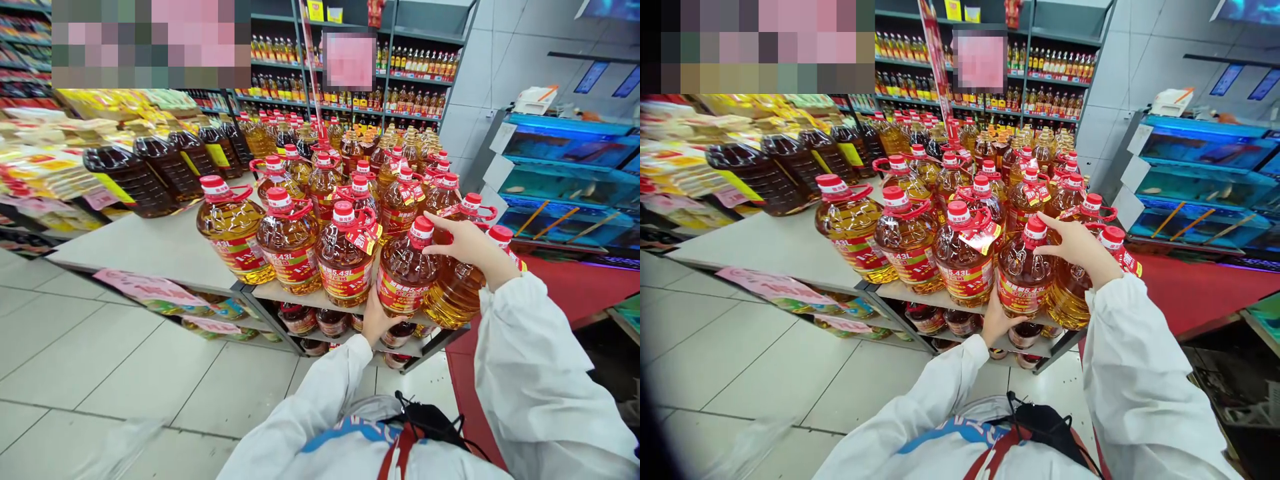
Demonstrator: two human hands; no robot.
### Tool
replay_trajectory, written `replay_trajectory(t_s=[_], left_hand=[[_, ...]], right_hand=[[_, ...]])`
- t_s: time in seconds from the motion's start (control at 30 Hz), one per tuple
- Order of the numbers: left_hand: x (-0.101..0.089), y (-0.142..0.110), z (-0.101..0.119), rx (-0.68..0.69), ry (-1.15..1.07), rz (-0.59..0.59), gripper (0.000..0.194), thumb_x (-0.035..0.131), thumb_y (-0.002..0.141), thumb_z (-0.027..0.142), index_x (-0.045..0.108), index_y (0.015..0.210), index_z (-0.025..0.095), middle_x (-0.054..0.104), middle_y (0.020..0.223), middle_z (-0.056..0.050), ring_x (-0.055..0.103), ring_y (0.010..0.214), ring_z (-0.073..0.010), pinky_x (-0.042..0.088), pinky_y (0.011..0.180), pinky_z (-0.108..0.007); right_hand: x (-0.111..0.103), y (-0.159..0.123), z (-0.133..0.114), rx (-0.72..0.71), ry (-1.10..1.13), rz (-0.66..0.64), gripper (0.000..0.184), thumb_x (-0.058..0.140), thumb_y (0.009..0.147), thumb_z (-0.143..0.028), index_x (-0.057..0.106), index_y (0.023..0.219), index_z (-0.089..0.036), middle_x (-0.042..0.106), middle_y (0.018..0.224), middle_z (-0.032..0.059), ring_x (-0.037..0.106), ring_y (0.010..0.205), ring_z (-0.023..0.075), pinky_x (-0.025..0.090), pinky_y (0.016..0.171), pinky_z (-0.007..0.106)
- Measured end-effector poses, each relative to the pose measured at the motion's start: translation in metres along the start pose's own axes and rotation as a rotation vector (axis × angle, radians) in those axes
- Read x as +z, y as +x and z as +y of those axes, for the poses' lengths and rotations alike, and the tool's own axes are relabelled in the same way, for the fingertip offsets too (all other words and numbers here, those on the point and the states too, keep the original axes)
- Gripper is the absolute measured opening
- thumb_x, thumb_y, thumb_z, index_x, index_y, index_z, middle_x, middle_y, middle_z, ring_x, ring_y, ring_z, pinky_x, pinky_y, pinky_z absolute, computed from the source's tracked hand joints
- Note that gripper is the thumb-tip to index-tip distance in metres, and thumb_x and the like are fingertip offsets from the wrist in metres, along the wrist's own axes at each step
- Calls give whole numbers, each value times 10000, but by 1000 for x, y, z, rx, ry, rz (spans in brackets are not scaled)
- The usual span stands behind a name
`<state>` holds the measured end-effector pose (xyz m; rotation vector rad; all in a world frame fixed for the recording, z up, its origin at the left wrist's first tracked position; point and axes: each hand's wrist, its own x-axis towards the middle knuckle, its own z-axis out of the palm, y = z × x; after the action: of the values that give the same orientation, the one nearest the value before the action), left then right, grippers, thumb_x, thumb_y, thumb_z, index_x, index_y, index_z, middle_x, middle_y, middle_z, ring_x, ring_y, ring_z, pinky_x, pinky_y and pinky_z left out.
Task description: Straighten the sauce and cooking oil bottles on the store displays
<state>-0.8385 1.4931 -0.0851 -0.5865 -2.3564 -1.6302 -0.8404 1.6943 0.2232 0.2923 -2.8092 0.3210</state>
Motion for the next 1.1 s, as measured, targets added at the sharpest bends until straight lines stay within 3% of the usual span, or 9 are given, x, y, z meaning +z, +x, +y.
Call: replay_trajectory(t_s=[0.17,0.43,0.57,0.67,0.7,0.8,0.87,0.97,1.1], left_hand=[[0,1,-5,13,10,-9,1428,972,546,527,94,1615,172,324,1603,-283,316,1530,-414,318,1240,-562],[-1,5,-12,-1,27,-44,1445,954,563,559,54,1624,167,317,1619,-272,312,1535,-405,329,1237,-553],[0,-10,-22,-6,13,-56,1347,905,665,541,50,1637,169,253,1665,-256,267,1559,-387,309,1251,-548],[0,-26,-34,-44,17,-58,1150,836,776,495,136,1640,202,346,1643,-211,330,1539,-359,342,1235,-532],[-1,-29,-37,-58,24,-59,1093,818,800,478,168,1637,210,391,1622,-201,372,1519,-353,362,1223,-528],[-6,-30,-39,-89,51,-85,1023,798,822,441,215,1634,224,501,1554,-183,496,1437,-344,441,1160,-505],[-10,-24,-36,-107,73,-124,1006,790,823,407,223,1635,230,554,1512,-175,550,1389,-344,484,1113,-486],[-14,-13,-33,-137,112,-181,962,756,839,343,229,1635,227,593,1472,-176,587,1350,-351,509,1072,-478],[-15,-9,-38,-128,108,-217,935,724,859,363,222,1633,214,609,1453,-182,602,1334,-345,506,1070,-476]], right_hand=[[-9,13,13,-111,107,-105,924,899,711,-395,489,1528,-262,751,1236,55,718,1104,290,539,1012,467],[-13,10,12,-176,165,-23,852,886,719,-423,555,1486,-259,701,1335,75,679,1186,291,512,1082,473],[27,-40,-15,-96,289,532,670,800,823,-454,578,1417,-238,646,1356,120,632,1222,287,525,1057,491],[112,-101,-43,121,514,1112,351,600,977,-389,550,1299,-258,620,1240,104,643,1129,233,554,973,453],[146,-120,-49,217,587,1172,276,564,992,-395,543,1229,-254,615,1164,88,650,1062,214,566,924,425],[235,-159,-55,546,712,820,423,671,909,-492,501,1180,-215,612,1171,116,657,1047,222,572,917,416],[271,-166,-49,636,691,611,667,765,792,-585,486,1248,-186,630,1230,167,655,1120,271,547,987,462],[290,-160,-39,702,533,446,880,793,688,-687,489,1318,-152,668,1247,233,645,1197,359,503,1037,529],[290,-149,-35,762,437,422,959,766,684,-730,447,1375,-147,694,1252,257,680,1167,404,538,958,523]])
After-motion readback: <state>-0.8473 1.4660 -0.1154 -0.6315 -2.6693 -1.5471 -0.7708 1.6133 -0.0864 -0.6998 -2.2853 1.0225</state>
